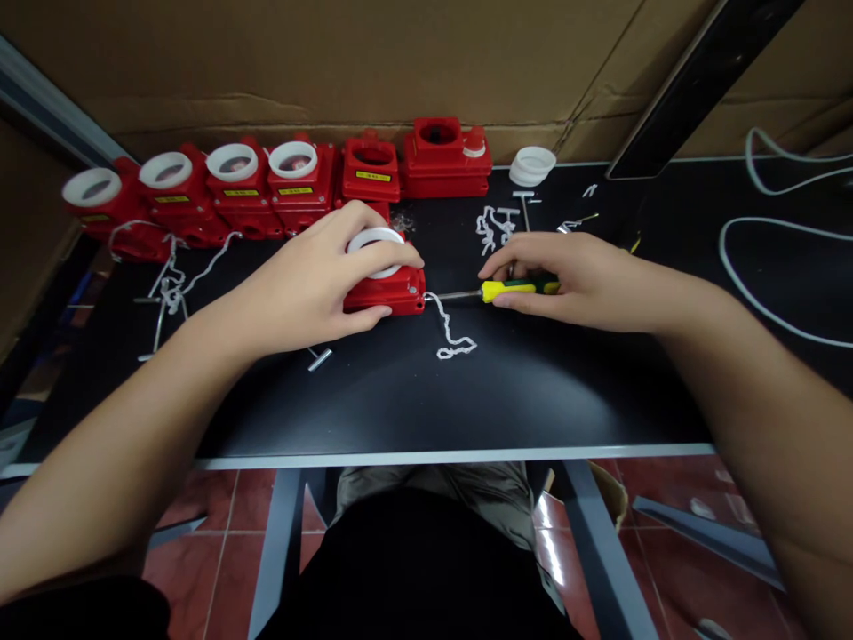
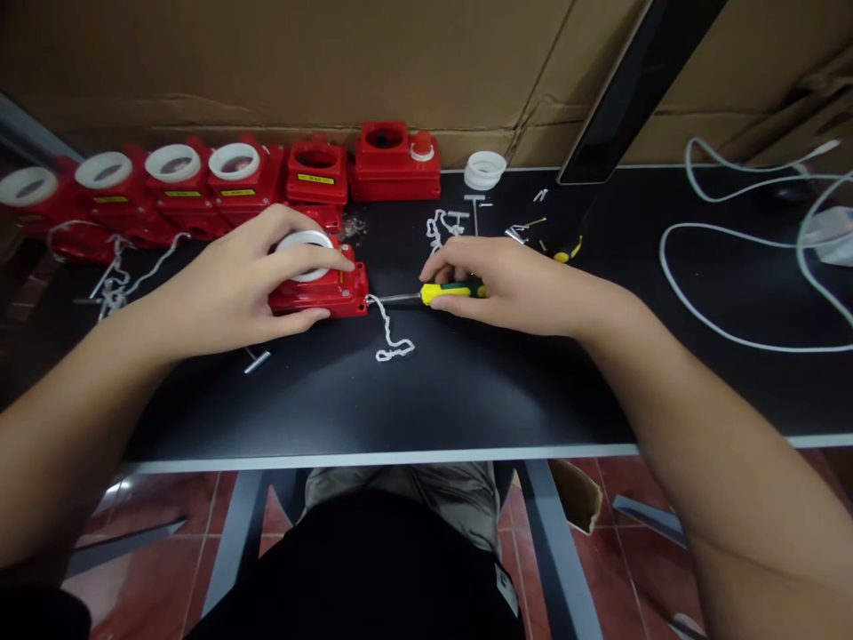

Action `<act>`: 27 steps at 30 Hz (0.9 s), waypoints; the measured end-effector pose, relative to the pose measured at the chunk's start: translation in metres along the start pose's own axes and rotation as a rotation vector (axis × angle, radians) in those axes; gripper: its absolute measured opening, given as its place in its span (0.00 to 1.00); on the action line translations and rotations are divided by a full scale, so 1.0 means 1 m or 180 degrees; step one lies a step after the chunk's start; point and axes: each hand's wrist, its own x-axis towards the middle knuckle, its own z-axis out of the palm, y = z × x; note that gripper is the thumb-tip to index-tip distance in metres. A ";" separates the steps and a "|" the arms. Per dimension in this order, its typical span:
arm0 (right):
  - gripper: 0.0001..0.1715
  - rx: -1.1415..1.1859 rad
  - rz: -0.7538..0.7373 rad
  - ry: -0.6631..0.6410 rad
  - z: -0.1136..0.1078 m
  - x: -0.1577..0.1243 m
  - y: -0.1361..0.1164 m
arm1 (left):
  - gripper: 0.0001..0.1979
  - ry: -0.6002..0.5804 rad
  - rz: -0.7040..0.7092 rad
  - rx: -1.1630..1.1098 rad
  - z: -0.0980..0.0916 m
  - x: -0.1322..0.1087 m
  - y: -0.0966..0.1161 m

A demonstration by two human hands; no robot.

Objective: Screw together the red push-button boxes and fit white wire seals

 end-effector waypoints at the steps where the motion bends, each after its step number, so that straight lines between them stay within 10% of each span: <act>1: 0.24 -0.0045 -0.0061 0.0038 0.001 0.000 0.001 | 0.24 0.0008 -0.0010 -0.0021 0.000 0.000 0.000; 27: 0.25 -0.0067 -0.0150 0.0079 0.002 -0.001 0.001 | 0.23 -0.0002 -0.0041 -0.0057 0.000 0.001 0.000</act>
